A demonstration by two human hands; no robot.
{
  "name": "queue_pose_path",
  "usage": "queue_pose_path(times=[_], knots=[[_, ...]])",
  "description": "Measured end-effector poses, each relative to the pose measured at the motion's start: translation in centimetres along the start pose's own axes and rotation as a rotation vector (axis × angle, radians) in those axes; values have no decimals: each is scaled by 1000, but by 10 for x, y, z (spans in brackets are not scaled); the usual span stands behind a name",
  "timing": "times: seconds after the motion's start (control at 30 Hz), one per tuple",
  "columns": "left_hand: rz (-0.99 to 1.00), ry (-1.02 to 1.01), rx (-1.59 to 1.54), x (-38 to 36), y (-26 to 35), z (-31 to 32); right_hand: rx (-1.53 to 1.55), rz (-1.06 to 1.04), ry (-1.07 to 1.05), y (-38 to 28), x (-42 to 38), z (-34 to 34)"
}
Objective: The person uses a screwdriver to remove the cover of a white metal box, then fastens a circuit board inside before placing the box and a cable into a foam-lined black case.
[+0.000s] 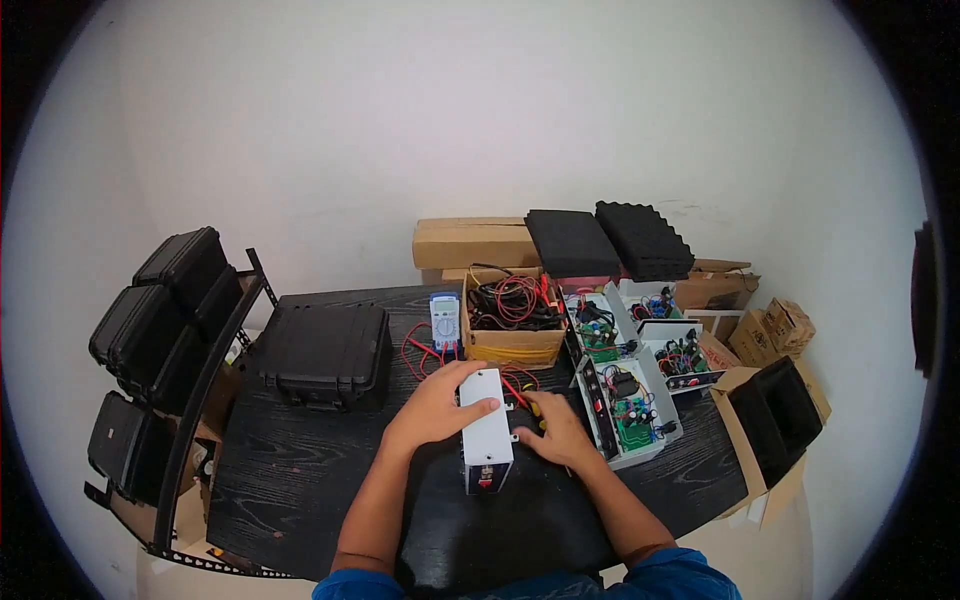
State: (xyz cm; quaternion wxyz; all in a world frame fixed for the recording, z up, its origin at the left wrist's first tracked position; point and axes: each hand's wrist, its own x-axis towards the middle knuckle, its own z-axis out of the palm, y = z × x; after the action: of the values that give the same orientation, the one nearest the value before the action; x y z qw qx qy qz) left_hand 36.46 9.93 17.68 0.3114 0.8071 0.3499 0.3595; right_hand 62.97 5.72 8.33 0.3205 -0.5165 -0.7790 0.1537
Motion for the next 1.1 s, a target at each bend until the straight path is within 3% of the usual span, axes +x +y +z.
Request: queue_pose_path(times=[0.03, 0.13, 0.17, 0.43, 0.6, 0.87, 1.1], knots=[[-11, -8, -23, 0, -5, 1, 209, -40, -139, 7, -2, 3], [-29, -22, -53, -2, -9, -3, 261, -259, -248, 3, -6, 21], [-35, -22, -57, -4, -10, -5, 202, -203, -383, 1, -4, 26], [-40, 178, -116, -39, -33, -28, 263, -306, -276, -29, 13, 58], [-80, 336, -248, -75, -62, -25, 52, -276, -265, -67, 14, 29], [-111, 334, -366, -123, -125, 25, -158, -332, -243, -82, -6, 10], [-102, 142, -164, -136, -145, 24, -233, -300, -317, -77, -11, 16]])
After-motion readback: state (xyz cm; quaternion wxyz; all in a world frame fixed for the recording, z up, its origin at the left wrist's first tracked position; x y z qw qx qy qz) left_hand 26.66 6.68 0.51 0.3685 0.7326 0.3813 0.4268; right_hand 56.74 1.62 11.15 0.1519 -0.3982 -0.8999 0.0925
